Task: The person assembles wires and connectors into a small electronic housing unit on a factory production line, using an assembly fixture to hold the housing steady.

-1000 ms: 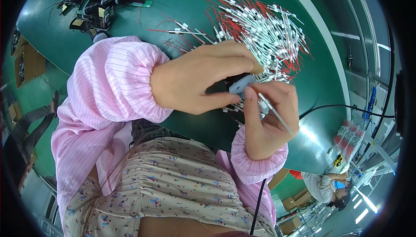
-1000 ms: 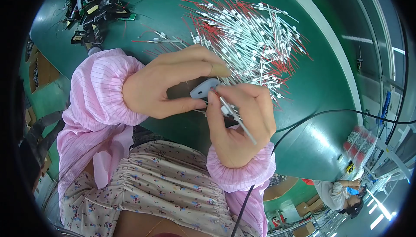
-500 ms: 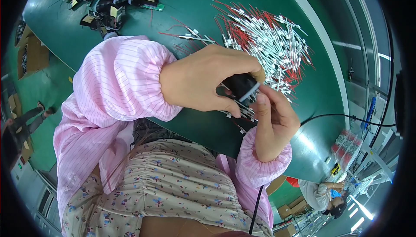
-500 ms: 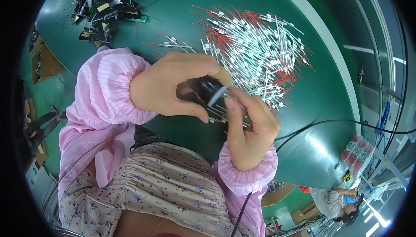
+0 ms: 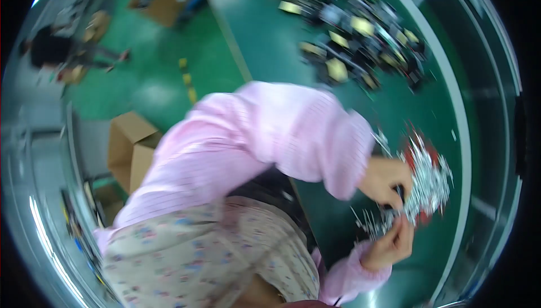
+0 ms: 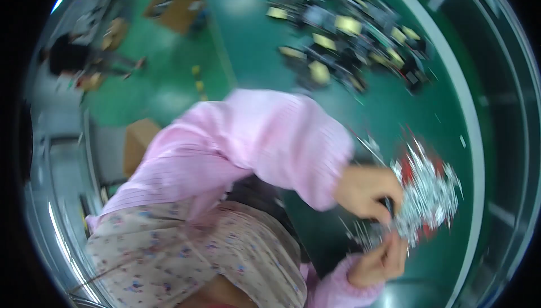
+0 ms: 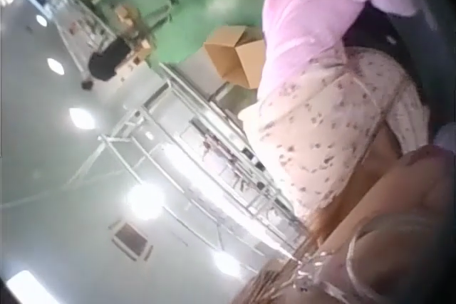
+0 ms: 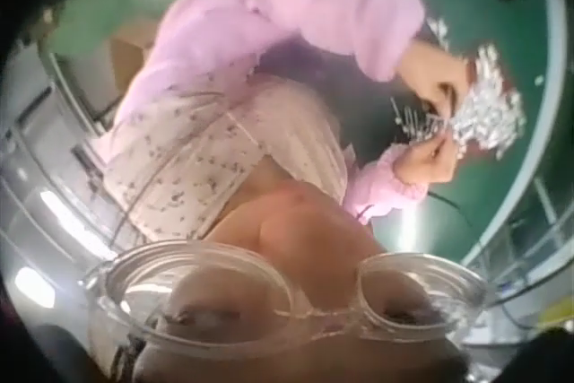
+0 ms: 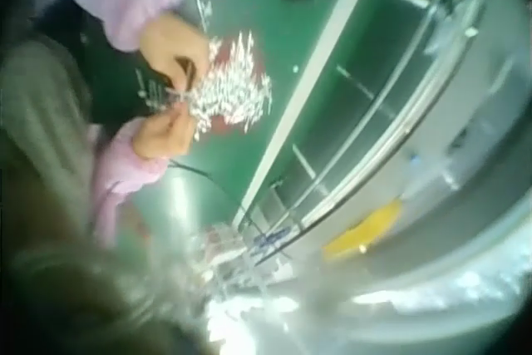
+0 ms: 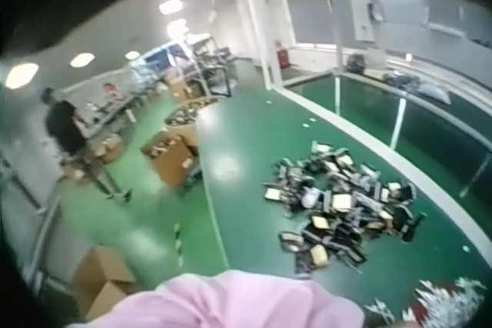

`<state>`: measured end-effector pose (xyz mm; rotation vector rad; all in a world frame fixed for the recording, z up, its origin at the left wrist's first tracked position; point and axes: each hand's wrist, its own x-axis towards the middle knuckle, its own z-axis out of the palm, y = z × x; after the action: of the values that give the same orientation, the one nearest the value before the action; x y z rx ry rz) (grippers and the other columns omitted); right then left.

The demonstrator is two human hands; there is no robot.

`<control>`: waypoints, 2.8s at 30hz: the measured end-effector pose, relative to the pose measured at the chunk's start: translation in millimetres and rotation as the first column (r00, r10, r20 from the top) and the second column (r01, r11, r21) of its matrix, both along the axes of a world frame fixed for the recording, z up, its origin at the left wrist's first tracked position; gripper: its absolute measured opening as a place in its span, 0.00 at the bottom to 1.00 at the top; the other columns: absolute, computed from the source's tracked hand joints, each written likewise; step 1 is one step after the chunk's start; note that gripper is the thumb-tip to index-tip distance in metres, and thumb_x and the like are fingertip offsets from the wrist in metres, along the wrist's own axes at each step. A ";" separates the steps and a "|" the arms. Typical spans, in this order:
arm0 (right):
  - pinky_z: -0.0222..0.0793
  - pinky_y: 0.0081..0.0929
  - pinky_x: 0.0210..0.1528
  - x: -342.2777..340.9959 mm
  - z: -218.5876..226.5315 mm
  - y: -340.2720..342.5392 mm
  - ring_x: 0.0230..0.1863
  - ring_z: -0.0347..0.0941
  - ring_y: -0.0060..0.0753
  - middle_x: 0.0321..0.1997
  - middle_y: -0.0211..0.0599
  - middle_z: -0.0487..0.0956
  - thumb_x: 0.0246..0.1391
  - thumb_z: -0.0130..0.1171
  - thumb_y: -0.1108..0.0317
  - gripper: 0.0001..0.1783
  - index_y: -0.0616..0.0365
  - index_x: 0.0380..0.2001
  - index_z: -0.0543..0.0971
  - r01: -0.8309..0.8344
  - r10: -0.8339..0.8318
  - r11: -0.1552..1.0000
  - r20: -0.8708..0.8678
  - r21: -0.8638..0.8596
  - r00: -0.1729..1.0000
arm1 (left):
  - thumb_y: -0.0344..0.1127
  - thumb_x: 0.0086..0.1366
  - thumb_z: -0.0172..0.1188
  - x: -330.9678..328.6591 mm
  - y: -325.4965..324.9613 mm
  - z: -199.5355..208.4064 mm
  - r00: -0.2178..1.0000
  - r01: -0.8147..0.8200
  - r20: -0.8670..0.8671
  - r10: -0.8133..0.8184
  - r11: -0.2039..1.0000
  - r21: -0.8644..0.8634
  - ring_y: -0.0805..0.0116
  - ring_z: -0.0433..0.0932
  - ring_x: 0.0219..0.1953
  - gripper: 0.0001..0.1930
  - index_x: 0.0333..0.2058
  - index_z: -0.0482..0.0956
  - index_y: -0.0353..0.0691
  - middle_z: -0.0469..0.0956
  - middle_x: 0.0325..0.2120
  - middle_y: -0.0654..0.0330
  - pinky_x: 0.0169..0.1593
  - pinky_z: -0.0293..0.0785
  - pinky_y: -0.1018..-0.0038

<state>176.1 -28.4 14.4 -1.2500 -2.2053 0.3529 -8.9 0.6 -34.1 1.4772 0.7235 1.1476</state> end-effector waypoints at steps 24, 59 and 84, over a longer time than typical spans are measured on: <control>0.70 0.35 0.36 -14.9 31.8 -0.7 0.29 0.74 0.48 0.27 0.52 0.79 0.59 0.57 0.64 0.16 0.70 0.30 0.80 0.073 -0.073 0.997 -0.029 0.008 0.997 | 0.42 0.45 0.65 6.4 7.3 30.9 0.972 -0.129 -0.169 0.164 0.971 0.201 0.50 0.79 0.33 0.17 0.29 0.81 0.34 0.80 0.26 0.47 0.38 0.74 0.62; 0.72 0.37 0.37 -5.1 27.9 28.8 0.38 0.74 0.49 0.40 0.50 0.75 0.51 0.60 0.72 0.12 0.63 0.40 0.78 -0.300 0.297 0.953 0.345 -0.047 0.890 | 0.32 0.53 0.57 -95.4 44.3 33.1 -0.241 -0.588 -0.405 0.882 0.199 0.784 0.58 0.71 0.41 0.06 0.26 0.78 0.37 0.73 0.24 0.58 0.59 0.53 0.39; 0.68 0.38 0.46 -12.6 41.7 2.5 0.41 0.73 0.45 0.43 0.56 0.76 0.67 0.43 0.65 0.19 0.69 0.50 0.73 -0.067 0.110 0.972 -0.187 0.224 0.976 | 0.30 0.48 0.66 -47.4 53.5 45.8 0.894 -0.442 0.040 0.446 0.892 -0.092 0.72 0.72 0.27 0.14 0.32 0.75 0.31 0.75 0.25 0.60 0.33 0.69 0.75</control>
<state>163.5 -25.9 56.1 -0.9591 -2.0697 0.2522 -56.3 54.1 11.7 1.2331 1.0915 1.4807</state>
